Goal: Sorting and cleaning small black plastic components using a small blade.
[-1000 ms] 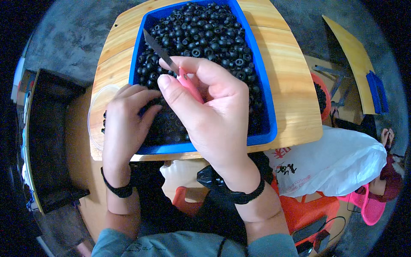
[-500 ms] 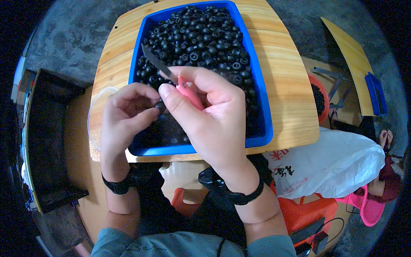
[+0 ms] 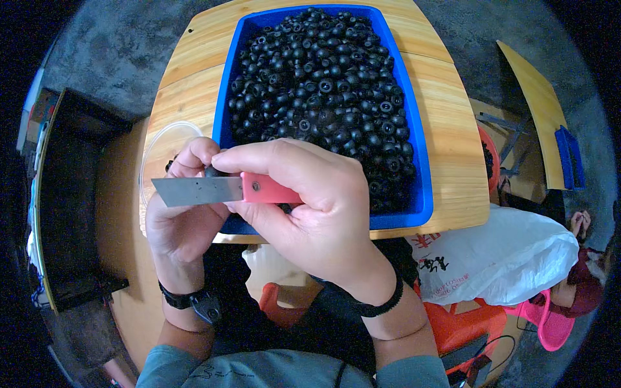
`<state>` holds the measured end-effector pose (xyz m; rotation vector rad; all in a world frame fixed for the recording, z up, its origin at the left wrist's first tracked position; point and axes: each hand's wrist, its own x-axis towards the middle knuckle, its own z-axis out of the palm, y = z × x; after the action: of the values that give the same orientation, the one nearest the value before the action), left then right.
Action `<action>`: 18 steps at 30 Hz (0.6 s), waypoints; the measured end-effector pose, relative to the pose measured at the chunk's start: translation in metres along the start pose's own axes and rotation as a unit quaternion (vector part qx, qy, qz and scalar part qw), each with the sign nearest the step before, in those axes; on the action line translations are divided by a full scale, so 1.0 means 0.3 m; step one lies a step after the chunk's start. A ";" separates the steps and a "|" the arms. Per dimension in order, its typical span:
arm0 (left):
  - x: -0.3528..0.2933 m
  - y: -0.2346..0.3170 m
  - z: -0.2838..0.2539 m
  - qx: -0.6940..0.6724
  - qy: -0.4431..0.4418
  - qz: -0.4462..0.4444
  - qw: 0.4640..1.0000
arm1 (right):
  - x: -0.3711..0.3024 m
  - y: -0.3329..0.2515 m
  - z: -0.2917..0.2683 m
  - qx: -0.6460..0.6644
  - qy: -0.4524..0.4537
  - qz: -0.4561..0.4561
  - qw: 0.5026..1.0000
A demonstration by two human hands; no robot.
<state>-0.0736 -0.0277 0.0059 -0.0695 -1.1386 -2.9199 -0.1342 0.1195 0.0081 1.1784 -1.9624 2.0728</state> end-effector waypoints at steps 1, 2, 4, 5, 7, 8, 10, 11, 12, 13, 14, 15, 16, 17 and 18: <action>-0.004 -0.001 0.013 -0.019 0.012 0.002 1.000 | 0.001 0.012 -0.003 -0.008 -0.003 -0.029 1.000; -0.007 -0.001 0.020 -0.037 0.023 0.003 0.999 | 0.001 0.001 -0.008 -0.009 -0.004 -0.029 1.000; -0.012 0.004 0.015 -0.020 0.024 0.018 0.999 | 0.003 -0.030 -0.013 0.003 -0.029 0.010 1.000; -0.012 0.010 0.007 -0.028 0.006 0.018 0.999 | 0.004 -0.029 -0.009 0.005 -0.031 0.010 0.999; -0.015 0.008 0.002 -0.022 -0.003 0.014 1.000 | 0.006 -0.024 -0.007 0.033 -0.036 -0.031 0.998; -0.014 0.008 0.002 -0.023 -0.004 0.014 1.000 | 0.009 -0.019 -0.014 -0.018 -0.051 -0.072 0.996; -0.018 0.012 -0.002 -0.059 -0.029 0.004 0.998 | 0.008 -0.019 -0.016 -0.075 -0.072 -0.093 0.990; -0.019 0.009 -0.010 -0.057 -0.023 0.011 0.998 | 0.007 -0.016 -0.011 -0.073 -0.072 -0.092 0.990; -0.023 0.009 -0.015 -0.056 -0.021 0.012 0.998 | 0.006 -0.012 -0.005 -0.069 -0.064 -0.098 0.991; -0.023 0.008 -0.012 -0.053 -0.016 0.013 0.998 | 0.006 -0.016 -0.006 -0.070 -0.055 -0.104 0.991; -0.023 0.008 -0.009 -0.050 -0.012 0.014 0.999 | 0.006 -0.019 -0.008 -0.072 -0.054 -0.104 0.990; -0.021 0.009 -0.008 -0.051 -0.013 0.013 0.999 | 0.005 -0.023 -0.010 -0.073 -0.053 -0.101 0.991; -0.021 0.011 -0.009 -0.050 -0.023 0.010 0.998 | 0.004 -0.024 -0.009 -0.072 -0.052 -0.098 0.991; -0.021 0.014 -0.010 -0.050 -0.032 0.006 0.998 | 0.004 -0.024 -0.009 -0.072 -0.052 -0.098 0.991; -0.021 0.016 -0.010 -0.049 -0.032 0.006 0.998 | 0.003 -0.025 -0.008 -0.075 -0.050 -0.099 0.991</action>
<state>-0.0671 -0.0333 0.0067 -0.1699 -0.9970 -2.9812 -0.1320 0.1227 0.0151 1.4045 -1.9133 1.7724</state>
